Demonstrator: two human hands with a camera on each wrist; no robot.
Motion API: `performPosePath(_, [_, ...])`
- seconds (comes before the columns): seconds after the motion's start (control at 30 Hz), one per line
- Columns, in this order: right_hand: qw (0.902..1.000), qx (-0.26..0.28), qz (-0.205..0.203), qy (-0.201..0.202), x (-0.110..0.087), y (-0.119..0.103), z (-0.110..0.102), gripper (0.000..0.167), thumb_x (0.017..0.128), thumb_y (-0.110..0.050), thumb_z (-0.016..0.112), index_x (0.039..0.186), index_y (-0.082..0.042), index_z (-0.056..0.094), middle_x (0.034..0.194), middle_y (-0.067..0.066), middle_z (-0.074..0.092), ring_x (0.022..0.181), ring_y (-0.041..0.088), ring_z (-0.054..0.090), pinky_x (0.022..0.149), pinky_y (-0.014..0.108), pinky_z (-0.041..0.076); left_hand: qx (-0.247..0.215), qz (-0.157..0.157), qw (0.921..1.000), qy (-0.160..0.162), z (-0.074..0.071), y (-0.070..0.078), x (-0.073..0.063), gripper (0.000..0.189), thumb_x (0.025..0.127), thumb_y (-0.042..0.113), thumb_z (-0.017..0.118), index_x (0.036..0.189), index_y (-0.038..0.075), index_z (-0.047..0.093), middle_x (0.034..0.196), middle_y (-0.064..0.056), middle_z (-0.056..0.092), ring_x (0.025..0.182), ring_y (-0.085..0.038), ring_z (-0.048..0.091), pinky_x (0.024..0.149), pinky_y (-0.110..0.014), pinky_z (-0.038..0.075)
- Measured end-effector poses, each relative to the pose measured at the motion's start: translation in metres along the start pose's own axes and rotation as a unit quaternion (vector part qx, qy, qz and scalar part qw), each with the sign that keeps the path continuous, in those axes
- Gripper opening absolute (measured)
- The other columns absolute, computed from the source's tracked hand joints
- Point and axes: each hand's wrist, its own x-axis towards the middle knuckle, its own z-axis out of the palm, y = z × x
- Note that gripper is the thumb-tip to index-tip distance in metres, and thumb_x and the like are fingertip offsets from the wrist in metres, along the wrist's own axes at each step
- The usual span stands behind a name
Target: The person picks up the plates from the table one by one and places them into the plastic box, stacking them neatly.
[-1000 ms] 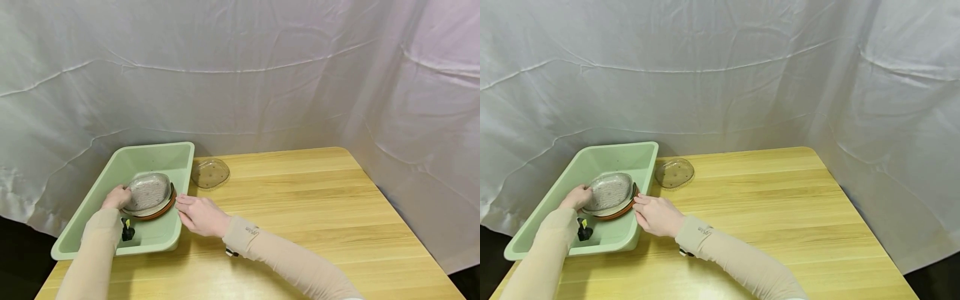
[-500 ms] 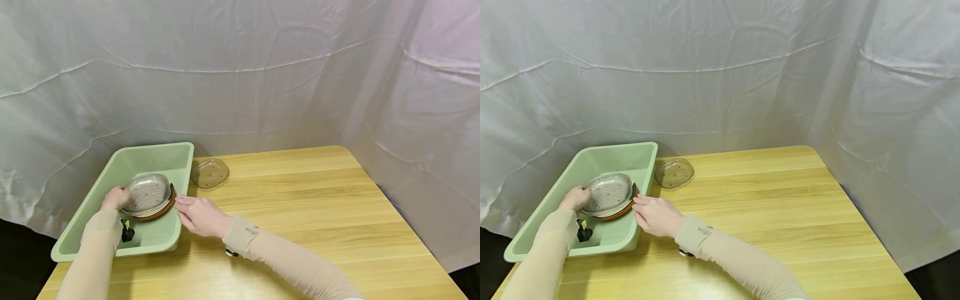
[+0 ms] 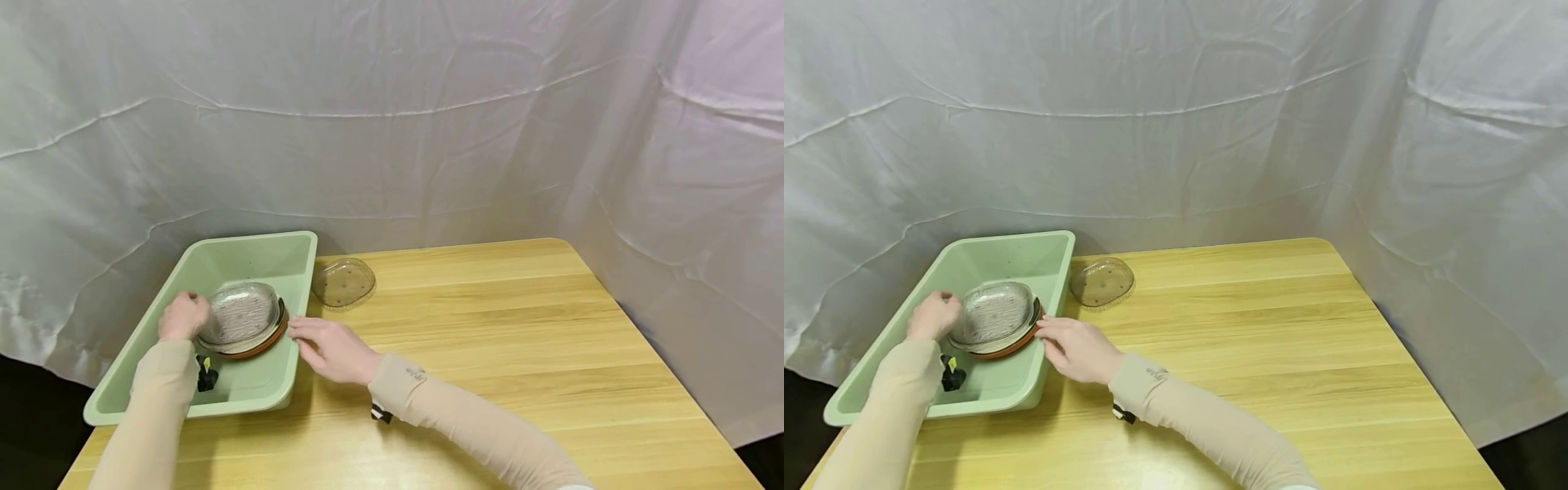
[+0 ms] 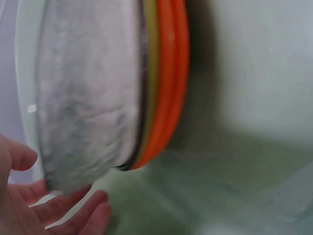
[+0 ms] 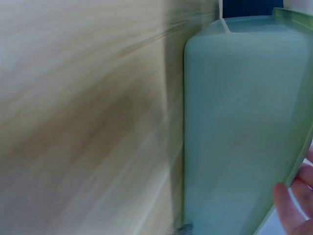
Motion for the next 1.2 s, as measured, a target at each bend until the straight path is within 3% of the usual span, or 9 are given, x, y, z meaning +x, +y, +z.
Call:
performPosePath(0.1, [0.9984, 0.046, 0.02, 0.029, -0.003, 0.006, 0.001, 0.031, 0.102, -0.014, 0.051, 0.129, -0.007, 0.065, 0.143, 0.008, 0.061, 0.134, 0.019, 0.058, 0.117, 0.026, 0.041, 0.0, 0.013, 0.9992, 0.039, -0.003, 0.007, 0.001, 0.061, 0.104, 0.03, 0.021, 0.148, -0.011, 0.032, 0.145, -0.042, 0.039, 0.128, -0.061, 0.043, 0.103, -0.068, 0.04])
performPosePath(0.27, [0.992, 0.082, 0.064, 0.071, -0.005, 0.024, 0.002, 0.031, 0.1, -0.009, 0.051, 0.128, -0.006, 0.065, 0.14, 0.011, 0.063, 0.131, 0.024, 0.061, 0.115, 0.032, 0.046, 0.004, 0.051, 0.9959, 0.075, -0.007, 0.028, -0.002, 0.058, 0.104, 0.027, 0.025, 0.148, -0.01, 0.034, 0.141, -0.041, 0.045, 0.123, -0.059, 0.048, 0.097, -0.069, 0.044])
performPosePath(0.53, [0.9845, 0.083, 0.145, 0.053, -0.006, 0.065, 0.0, 0.037, 0.098, -0.01, 0.053, 0.133, -0.004, 0.06, 0.141, 0.014, 0.06, 0.134, 0.03, 0.057, 0.116, 0.042, 0.045, -0.004, 0.131, 0.9823, 0.134, -0.009, 0.081, -0.014, 0.05, 0.104, 0.023, 0.033, 0.144, -0.007, 0.043, 0.133, -0.036, 0.054, 0.119, -0.054, 0.053, 0.1, -0.066, 0.044])
performPosePath(0.7, [0.9814, 0.043, 0.186, 0.017, -0.007, 0.089, -0.002, 0.045, 0.097, -0.012, 0.056, 0.14, -0.003, 0.052, 0.157, 0.017, 0.042, 0.144, 0.035, 0.045, 0.12, 0.046, 0.04, -0.003, 0.19, 0.9736, 0.126, -0.005, 0.116, -0.019, 0.049, 0.104, 0.021, 0.037, 0.145, -0.005, 0.044, 0.138, -0.035, 0.052, 0.122, -0.054, 0.052, 0.103, -0.066, 0.043])
performPosePath(0.83, [0.9791, 0.024, 0.201, -0.017, -0.007, 0.098, -0.005, 0.052, 0.096, -0.013, 0.058, 0.145, -0.002, 0.046, 0.164, 0.019, 0.027, 0.151, 0.037, 0.033, 0.121, 0.049, 0.036, 0.022, 0.235, 0.9668, 0.098, 0.003, 0.139, -0.021, 0.048, 0.103, 0.019, 0.039, 0.145, -0.004, 0.044, 0.142, -0.032, 0.051, 0.127, -0.052, 0.051, 0.108, -0.064, 0.042])
performPosePath(1.0, [0.978, -0.006, 0.2, -0.06, -0.003, 0.107, -0.007, 0.059, 0.096, -0.015, 0.058, 0.15, 0.0, 0.039, 0.165, 0.023, 0.025, 0.153, 0.037, 0.028, 0.125, 0.049, 0.029, 0.056, 0.281, 0.9575, 0.034, 0.013, 0.161, -0.021, 0.048, 0.103, 0.019, 0.043, 0.146, -0.001, 0.045, 0.15, -0.027, 0.046, 0.136, -0.049, 0.047, 0.116, -0.061, 0.037])
performPosePath(1.2, [0.9721, -0.027, 0.208, -0.105, 0.002, 0.113, -0.006, 0.064, 0.097, -0.017, 0.057, 0.153, 0.002, 0.034, 0.166, 0.023, 0.023, 0.155, 0.037, 0.023, 0.128, 0.049, 0.023, 0.084, 0.31, 0.9469, 0.004, 0.024, 0.179, -0.024, 0.045, 0.103, 0.019, 0.046, 0.144, 0.001, 0.049, 0.15, -0.025, 0.049, 0.136, -0.046, 0.049, 0.116, -0.058, 0.039])
